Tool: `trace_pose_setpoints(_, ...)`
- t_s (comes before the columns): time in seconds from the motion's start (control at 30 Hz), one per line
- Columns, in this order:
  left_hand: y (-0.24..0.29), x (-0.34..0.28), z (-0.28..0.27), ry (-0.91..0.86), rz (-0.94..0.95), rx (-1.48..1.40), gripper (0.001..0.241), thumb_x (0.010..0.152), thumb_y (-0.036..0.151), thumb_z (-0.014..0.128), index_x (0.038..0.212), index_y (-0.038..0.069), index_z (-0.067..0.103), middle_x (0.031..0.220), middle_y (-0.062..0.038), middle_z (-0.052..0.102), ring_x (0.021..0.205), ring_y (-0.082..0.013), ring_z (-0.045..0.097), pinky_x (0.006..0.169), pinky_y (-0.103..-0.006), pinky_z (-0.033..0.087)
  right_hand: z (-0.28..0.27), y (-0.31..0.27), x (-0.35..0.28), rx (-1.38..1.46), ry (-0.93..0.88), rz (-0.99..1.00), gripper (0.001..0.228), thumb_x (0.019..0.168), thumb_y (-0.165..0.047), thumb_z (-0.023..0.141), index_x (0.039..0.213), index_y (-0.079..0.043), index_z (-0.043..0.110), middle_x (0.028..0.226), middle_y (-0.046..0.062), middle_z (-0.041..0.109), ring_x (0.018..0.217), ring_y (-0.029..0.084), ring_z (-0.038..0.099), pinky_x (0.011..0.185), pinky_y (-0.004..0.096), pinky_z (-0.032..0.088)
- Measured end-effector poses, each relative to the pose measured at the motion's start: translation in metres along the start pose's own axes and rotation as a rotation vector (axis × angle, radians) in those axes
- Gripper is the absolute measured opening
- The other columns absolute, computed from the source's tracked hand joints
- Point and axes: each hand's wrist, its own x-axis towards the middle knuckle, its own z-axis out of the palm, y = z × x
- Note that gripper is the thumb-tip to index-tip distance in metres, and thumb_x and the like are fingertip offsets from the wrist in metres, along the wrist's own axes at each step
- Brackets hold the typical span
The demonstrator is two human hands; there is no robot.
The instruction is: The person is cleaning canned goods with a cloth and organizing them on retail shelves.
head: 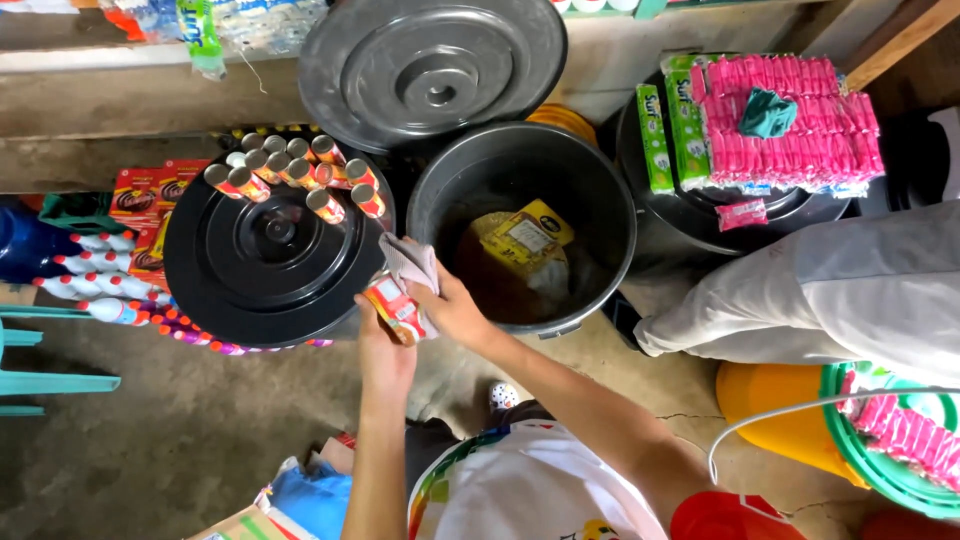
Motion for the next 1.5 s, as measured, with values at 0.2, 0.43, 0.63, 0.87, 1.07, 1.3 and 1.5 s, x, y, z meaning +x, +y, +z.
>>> trace_pose_setpoints(0.2,0.003,-0.008,0.025,0.112,0.063,-0.099,0.077,0.098,0.067,0.033,0.145,0.008,0.050,0.142,-0.009,0.059,0.129,-0.0262,0.058,0.108,-0.0442,0.046,0.015,-0.048,-0.033,-0.365,0.052,-0.198,0.077,0.087,-0.004,0.066,0.159,-0.006,0.037,0.160,0.022,0.046,0.146,0.033,0.047,0.122,0.040,0.036)
trace_pose_setpoints(0.43,-0.026,-0.004,0.005,0.109,0.019,0.003,0.060,0.106,0.053,0.035,0.149,0.013,0.046,0.147,-0.005,0.055,0.133,-0.0214,0.056,0.112,-0.0420,0.045,0.002,-0.066,-0.013,-0.588,0.080,-0.273,0.076,0.080,-0.001,0.066,0.153,-0.008,0.046,0.155,0.027,0.048,0.137,0.043,0.054,0.117,0.041,0.044)
trace_pose_setpoints(0.63,-0.022,0.001,0.023,0.214,0.000,-0.086,0.062,0.107,0.054,0.034,0.144,0.008,0.050,0.139,-0.009,0.060,0.126,-0.0246,0.060,0.108,-0.0437,0.048,-0.005,-0.038,-0.029,-0.338,0.101,-0.076,0.076,0.086,-0.001,0.062,0.158,-0.007,0.039,0.155,0.025,0.053,0.140,0.041,0.055,0.119,0.038,0.041)
trace_pose_setpoints(0.87,-0.015,-0.017,0.029,0.122,-0.069,-0.066,0.071,0.105,0.065,0.036,0.146,0.008,0.048,0.137,-0.013,0.059,0.121,-0.0274,0.061,0.101,-0.0442,0.050,0.012,-0.080,-0.059,-0.978,0.031,-0.404,0.079,0.071,-0.013,0.079,0.146,-0.012,0.053,0.158,0.024,0.041,0.132,0.045,0.050,0.110,0.049,0.041)
trace_pose_setpoints(1.07,-0.022,-0.015,0.044,0.062,0.037,0.025,0.061,0.099,0.043,0.047,0.152,0.016,0.036,0.149,-0.004,0.051,0.134,-0.0187,0.056,0.112,-0.0402,0.047,-0.004,-0.089,-0.018,-0.989,0.034,-0.454,0.081,0.070,-0.013,0.078,0.147,-0.012,0.053,0.157,0.023,0.043,0.132,0.042,0.053,0.109,0.047,0.044)
trace_pose_setpoints(1.3,-0.025,0.002,0.022,0.099,0.044,-0.121,0.061,0.111,0.049,0.040,0.150,0.003,0.042,0.142,-0.012,0.055,0.131,-0.0262,0.055,0.111,-0.0451,0.045,-0.014,-0.035,-0.024,-0.212,0.048,0.092,0.070,0.092,-0.006,0.063,0.157,-0.006,0.039,0.151,0.023,0.056,0.134,0.035,0.057,0.114,0.036,0.044)
trace_pose_setpoints(1.5,-0.010,-0.017,0.037,0.095,0.089,-0.064,0.069,0.103,0.060,0.036,0.145,0.008,0.050,0.142,-0.008,0.060,0.133,-0.0228,0.056,0.111,-0.0404,0.045,-0.005,-0.061,-0.048,-0.693,-0.059,-0.321,0.078,0.079,-0.005,0.075,0.152,-0.006,0.047,0.160,0.025,0.043,0.145,0.040,0.047,0.120,0.045,0.041)
